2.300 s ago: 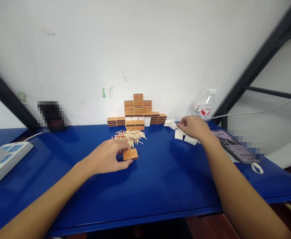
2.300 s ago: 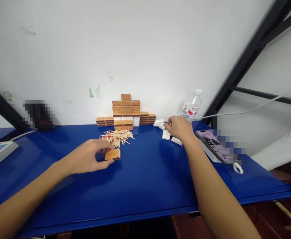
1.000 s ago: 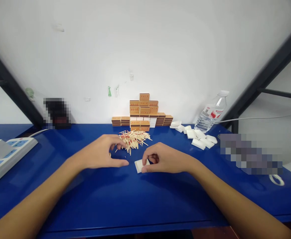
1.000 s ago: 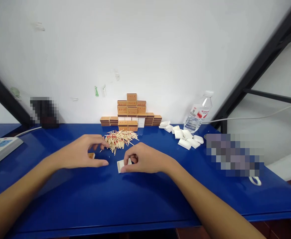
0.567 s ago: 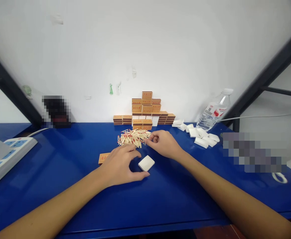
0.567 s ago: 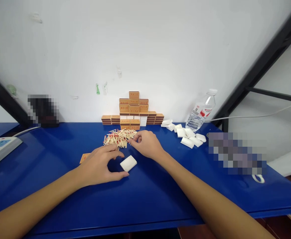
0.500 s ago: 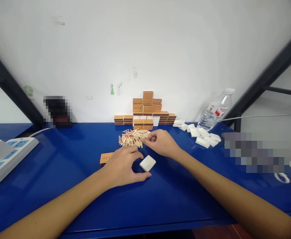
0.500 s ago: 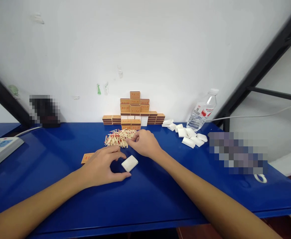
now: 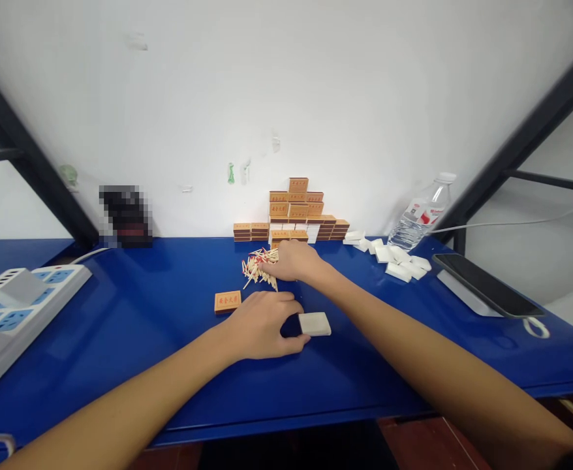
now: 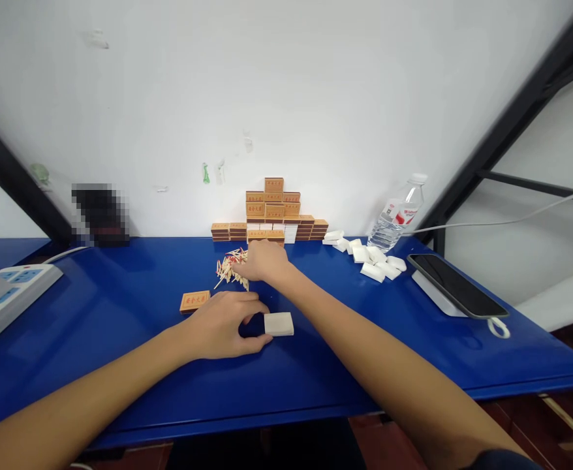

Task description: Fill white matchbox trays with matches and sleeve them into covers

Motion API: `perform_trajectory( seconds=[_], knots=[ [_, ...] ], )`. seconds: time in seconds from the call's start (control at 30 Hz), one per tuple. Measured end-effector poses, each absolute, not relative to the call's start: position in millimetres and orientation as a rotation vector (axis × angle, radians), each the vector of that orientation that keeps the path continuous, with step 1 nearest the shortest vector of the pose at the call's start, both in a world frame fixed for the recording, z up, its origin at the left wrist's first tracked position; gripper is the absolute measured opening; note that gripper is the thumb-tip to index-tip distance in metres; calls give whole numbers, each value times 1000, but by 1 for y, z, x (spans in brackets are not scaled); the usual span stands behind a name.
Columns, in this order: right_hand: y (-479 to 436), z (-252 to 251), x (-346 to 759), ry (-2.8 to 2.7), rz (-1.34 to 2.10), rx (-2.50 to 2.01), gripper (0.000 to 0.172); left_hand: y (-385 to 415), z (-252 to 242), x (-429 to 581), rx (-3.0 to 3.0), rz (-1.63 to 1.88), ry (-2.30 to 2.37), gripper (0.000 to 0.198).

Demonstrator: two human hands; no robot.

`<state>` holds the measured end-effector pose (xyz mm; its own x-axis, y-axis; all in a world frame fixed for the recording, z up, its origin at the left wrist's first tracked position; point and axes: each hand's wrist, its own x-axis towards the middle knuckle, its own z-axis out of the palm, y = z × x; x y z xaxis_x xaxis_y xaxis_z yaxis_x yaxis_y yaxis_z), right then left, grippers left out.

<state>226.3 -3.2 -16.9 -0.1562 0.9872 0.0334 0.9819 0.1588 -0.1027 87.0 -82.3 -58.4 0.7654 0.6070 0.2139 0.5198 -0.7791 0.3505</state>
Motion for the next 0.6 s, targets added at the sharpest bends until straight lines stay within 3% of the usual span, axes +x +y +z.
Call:
perform_trajectory(
  seconds=[0.37,0.6],
  knots=[
    [4,-1,230,-2467,203,-2025,28,-82,-56,87,2716,429,911,32],
    [-5,1,260,-2564,230,-1919,28,-81,-55,86,2696,416,953,30]
  ],
)
